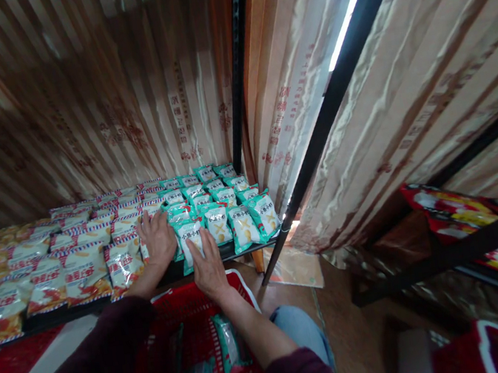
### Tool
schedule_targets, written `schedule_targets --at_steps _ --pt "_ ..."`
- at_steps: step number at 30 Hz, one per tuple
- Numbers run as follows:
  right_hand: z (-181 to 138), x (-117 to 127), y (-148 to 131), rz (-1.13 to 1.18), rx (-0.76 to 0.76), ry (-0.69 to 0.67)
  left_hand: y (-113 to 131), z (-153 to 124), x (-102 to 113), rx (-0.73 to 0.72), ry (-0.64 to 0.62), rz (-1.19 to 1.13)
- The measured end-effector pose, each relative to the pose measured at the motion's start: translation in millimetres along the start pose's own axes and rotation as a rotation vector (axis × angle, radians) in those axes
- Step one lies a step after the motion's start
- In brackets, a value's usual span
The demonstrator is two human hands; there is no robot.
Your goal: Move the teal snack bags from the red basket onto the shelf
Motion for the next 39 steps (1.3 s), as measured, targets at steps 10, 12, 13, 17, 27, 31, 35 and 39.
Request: schedule_targets --at_steps 10,12,13,17,27,31,35,39 --pt "0 0 1 -0.035 -0.002 -0.003 -11 34 -13 0.049 -0.16 0.119" --pt "0 0 0 -0.032 -0.003 -0.001 -13 38 -14 0.077 -0.194 0.079" --pt "-1 0 -1 -0.03 -0.001 0.002 -14 40 -14 0.091 -0.196 0.052" --pt "2 -1 -1 -0.01 0.011 0.019 -14 44 -11 0.151 -0.137 -0.044" --pt "10 1 4 0.025 -0.002 0.043 -6 61 -9 0.254 -0.1 -0.261" --pt "16 -3 4 0.023 -0.013 0.07 -11 68 -14 0.28 -0.096 -0.293" --pt "23 -8 2 0.037 -0.014 0.061 -19 71 -17 0.328 -0.075 -0.281" --pt "25 -13 4 0.014 -0.009 -0.014 -23 70 -19 0.326 -0.086 -0.278"
Point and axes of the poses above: each hand's wrist, its own z-axis towards the middle knuckle, its own x-axis out of the back of the hand, y = z × x, the point moved 4 cm from there along z, towards the middle knuckle, and after that the axes turned 11 degrees about z, right-handed, at the moved point
